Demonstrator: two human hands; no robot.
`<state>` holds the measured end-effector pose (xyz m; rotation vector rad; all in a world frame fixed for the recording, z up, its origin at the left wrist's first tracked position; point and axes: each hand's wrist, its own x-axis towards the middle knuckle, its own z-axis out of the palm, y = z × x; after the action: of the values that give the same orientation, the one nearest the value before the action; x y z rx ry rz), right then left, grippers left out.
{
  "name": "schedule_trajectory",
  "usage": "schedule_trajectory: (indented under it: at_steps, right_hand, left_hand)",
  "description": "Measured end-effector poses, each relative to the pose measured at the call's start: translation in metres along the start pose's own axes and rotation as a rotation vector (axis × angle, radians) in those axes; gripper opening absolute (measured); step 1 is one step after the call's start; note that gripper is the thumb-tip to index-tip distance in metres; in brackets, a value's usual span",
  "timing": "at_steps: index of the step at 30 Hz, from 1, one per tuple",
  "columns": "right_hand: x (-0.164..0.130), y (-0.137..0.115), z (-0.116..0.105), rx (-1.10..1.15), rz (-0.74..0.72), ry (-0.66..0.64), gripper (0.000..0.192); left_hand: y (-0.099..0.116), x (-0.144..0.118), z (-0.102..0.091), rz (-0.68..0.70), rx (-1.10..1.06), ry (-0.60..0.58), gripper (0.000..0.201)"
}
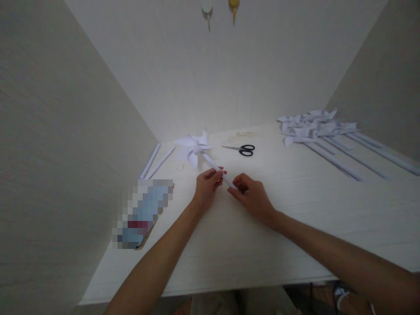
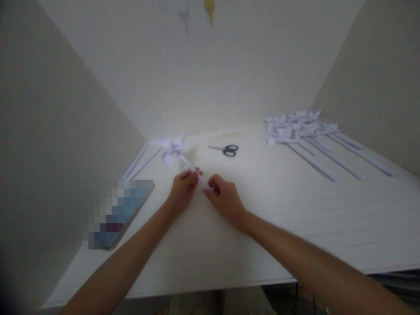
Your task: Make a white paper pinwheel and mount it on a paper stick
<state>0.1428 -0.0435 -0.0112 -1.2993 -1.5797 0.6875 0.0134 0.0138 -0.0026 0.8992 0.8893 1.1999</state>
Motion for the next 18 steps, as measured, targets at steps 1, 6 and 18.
schedule_trajectory:
  at_steps: [1,6,18]
  right_hand:
    - [0.001,0.001,0.000,-0.036,-0.017,0.009,0.010]
    - [0.003,0.004,0.001,-0.083,-0.019,0.038,0.001]
    - [0.005,0.015,-0.059,-0.025,0.059,-0.015,0.009]
  left_hand:
    - [0.000,0.000,0.000,0.011,0.007,0.000,0.022]
    - [0.000,-0.003,0.002,0.038,0.156,-0.046,0.021]
    - [0.004,-0.006,-0.001,0.058,0.343,-0.139,0.029]
